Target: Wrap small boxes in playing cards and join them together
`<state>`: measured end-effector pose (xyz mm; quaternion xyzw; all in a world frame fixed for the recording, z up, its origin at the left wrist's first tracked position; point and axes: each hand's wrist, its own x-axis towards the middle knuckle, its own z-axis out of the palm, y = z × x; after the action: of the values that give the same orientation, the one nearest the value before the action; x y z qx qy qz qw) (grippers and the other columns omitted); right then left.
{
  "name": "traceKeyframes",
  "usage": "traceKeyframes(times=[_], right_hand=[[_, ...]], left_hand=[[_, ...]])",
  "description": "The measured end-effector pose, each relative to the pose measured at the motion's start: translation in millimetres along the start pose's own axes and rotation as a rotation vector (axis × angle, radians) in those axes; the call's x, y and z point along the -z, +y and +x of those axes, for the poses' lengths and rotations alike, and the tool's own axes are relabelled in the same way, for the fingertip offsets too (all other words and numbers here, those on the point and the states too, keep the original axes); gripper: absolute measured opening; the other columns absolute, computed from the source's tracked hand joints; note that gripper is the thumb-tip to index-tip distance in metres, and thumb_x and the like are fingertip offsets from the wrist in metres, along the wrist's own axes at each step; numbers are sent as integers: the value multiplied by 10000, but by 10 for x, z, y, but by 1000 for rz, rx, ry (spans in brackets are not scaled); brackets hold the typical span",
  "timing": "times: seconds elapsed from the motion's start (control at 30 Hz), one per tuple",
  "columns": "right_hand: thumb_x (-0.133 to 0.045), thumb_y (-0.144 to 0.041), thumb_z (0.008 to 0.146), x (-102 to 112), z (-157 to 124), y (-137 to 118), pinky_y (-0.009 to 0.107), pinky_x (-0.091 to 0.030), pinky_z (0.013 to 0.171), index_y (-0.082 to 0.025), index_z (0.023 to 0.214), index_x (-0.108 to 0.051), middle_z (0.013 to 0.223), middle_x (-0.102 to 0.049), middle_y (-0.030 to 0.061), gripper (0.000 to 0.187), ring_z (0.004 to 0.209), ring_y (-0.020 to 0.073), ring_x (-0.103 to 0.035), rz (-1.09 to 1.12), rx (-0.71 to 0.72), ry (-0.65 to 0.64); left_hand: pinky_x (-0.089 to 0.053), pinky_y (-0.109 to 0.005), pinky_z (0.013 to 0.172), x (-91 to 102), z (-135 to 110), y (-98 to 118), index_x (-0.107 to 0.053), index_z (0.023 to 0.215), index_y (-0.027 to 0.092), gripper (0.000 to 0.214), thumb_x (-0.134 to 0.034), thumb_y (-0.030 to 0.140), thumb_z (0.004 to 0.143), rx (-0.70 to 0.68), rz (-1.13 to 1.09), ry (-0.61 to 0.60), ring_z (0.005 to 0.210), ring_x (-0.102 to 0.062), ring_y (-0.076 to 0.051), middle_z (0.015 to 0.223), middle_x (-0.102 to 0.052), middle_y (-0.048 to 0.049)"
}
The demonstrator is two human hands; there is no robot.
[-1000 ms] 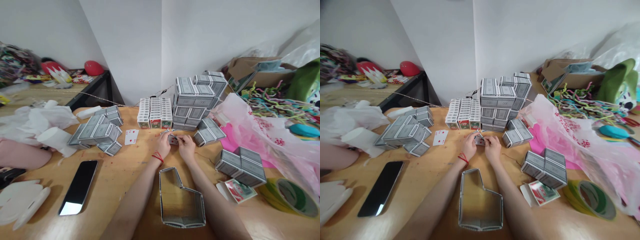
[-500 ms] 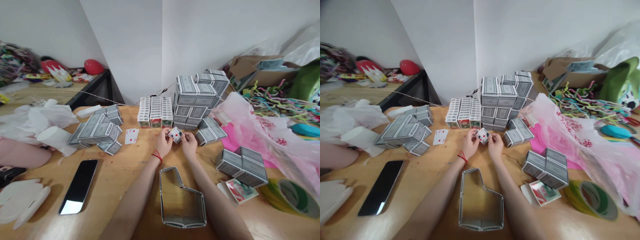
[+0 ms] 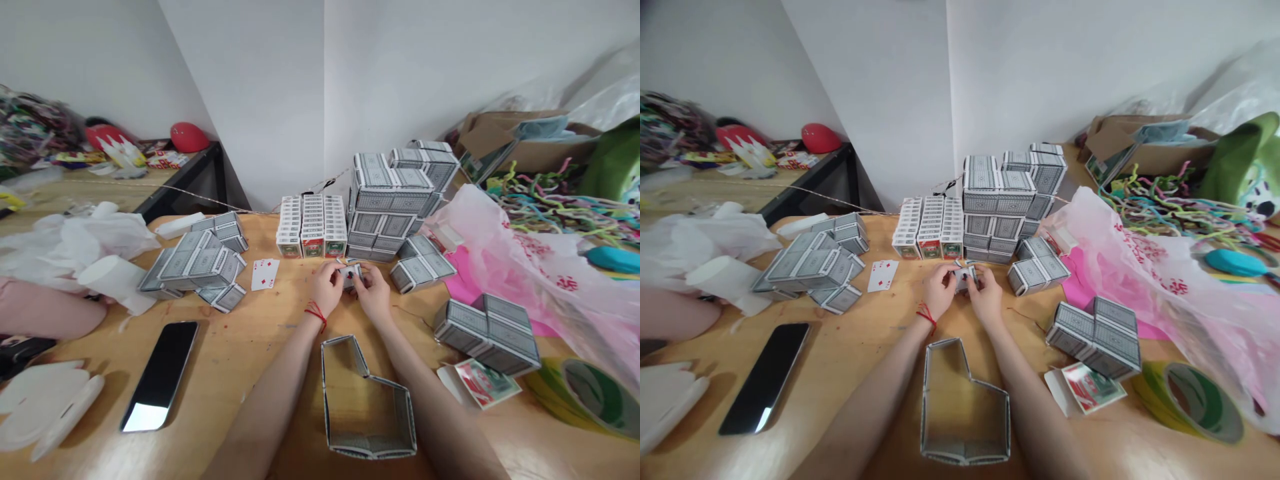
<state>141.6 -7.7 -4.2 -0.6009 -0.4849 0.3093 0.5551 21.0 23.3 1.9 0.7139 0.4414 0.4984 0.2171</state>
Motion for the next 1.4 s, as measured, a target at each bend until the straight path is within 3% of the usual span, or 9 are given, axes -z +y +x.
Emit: traceKeyframes(times=[0.23,0.4,0.67,0.87,1.03,1.23,1.4], right_hand=[[-469,-383,752,-24,-32,-10,260,-428,367,-183,1028,-501,643,-636,31,342,390,150,-544,35,-48,-90],[-398,-374,781,-35,-29,-18,282,-441,372,-166,1026,-524,503,-592,6,345,370,174,-546,48,-118,-87],[-448,-482,764,-20,9,-76,267,-419,328,-185,841,-511,538,-591,10,313,354,151,-516,244,-202,-126],[-446,-468,773,-14,2,-15,257,-427,383,-183,789,-513,525,-556,-5,293,403,136,-499,154,-105,-116],[-428,-379,794,-21,-3,39,296,-465,643,-165,836,-547,764,-613,54,249,688,163,-563,-74,103,-41],[-409,-288,787,-6,-3,39,306,-449,691,-174,841,-565,795,-627,58,201,750,175,-569,-133,175,-21],[-407,-284,777,13,-8,48,313,-443,716,-180,842,-594,823,-641,57,224,771,184,-574,-159,183,37]], left_hand=[[-465,-269,747,-11,-8,-38,-559,848,174,210,-456,41,723,13,44,-2,838,-552,-130,864,-594,-36],[-465,-261,721,-11,-3,-59,-565,828,171,210,-453,36,712,13,91,-11,797,-548,-127,842,-579,-32],[-458,-256,749,24,-13,-52,-585,794,182,228,-453,22,697,-136,159,-54,830,-543,-124,866,-562,-28],[-453,-289,794,63,-17,35,-565,809,188,183,-460,69,717,-167,68,-70,885,-539,-136,896,-558,-38],[-440,-318,799,82,5,63,-503,995,174,292,-531,148,705,-60,29,-52,891,-536,-161,929,-577,-54],[-432,-300,737,63,25,-18,-564,746,181,81,-509,234,771,-19,115,-102,800,-533,-154,784,-592,-31],[-422,-306,734,77,11,-25,-580,792,177,122,-459,172,790,-95,154,-102,808,-527,-158,804,-597,-41]])
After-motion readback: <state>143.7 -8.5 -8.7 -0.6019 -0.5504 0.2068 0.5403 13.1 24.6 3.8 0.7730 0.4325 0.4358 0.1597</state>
